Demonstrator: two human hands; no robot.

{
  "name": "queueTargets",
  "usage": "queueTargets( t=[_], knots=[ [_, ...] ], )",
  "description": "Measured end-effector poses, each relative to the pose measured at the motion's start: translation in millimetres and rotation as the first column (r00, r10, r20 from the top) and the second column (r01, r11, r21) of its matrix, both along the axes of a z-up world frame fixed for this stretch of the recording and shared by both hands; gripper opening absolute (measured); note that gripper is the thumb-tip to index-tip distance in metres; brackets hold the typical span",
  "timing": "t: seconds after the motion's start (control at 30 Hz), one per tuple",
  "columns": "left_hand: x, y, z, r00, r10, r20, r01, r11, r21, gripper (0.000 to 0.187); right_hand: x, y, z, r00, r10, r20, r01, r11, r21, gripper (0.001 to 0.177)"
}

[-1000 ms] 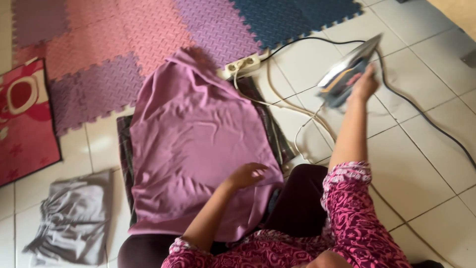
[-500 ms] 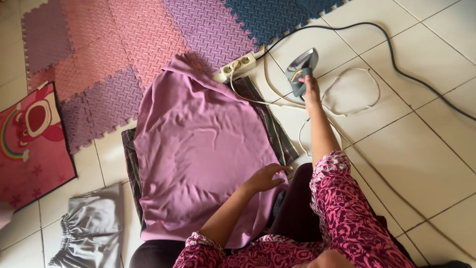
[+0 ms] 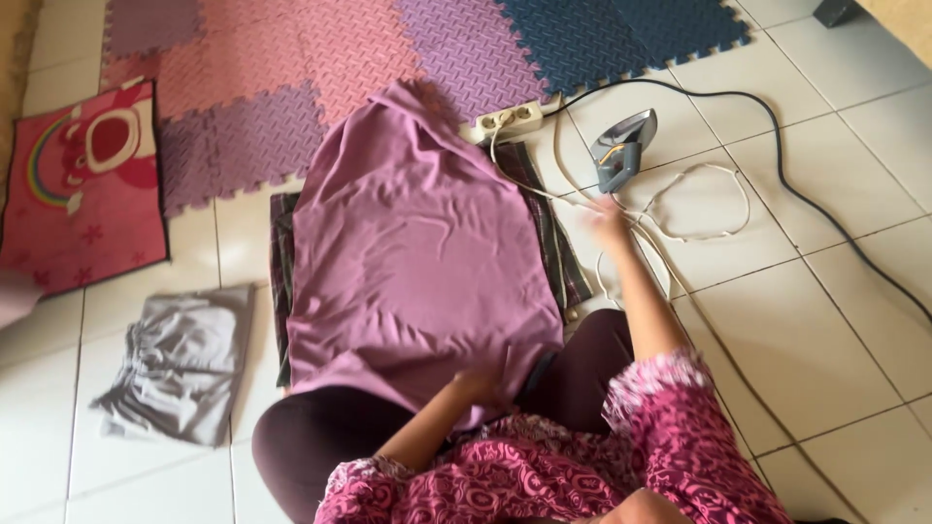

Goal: The person is ironing a purple cloth while sitting on the floor.

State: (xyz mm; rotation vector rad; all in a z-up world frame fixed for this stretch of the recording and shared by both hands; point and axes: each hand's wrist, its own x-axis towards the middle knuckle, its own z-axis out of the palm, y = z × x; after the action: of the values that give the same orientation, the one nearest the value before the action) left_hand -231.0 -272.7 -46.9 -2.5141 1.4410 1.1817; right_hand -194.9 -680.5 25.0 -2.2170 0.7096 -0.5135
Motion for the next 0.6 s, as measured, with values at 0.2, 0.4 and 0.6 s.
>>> queueTargets(
  t=[0.2,0.4,0.6],
  knots=[
    [8.4,-7.8,15.3,0.946,0.253,0.205,-0.115,0.848,-0.517,0.045,-83.6,185.8,19.3,0.340,0.930,-0.139,-0.906,0.363,0.218,0.107],
    [-2.2,13.9,104.3,0.837,0.497,0.229,-0.055,0.493,-0.868,0.057,-81.7,200.5,69.7,0.619,0.629,-0.469,-0.572,0.771,0.280,0.024],
    [143.6,68.2,71.8,0.379,0.405,0.832,-0.376,0.889,-0.261,0.028,-7.8,164.2,147.5,0.818,0.438,-0.372,-0.411,0.899,0.154,0.035]
  ],
)
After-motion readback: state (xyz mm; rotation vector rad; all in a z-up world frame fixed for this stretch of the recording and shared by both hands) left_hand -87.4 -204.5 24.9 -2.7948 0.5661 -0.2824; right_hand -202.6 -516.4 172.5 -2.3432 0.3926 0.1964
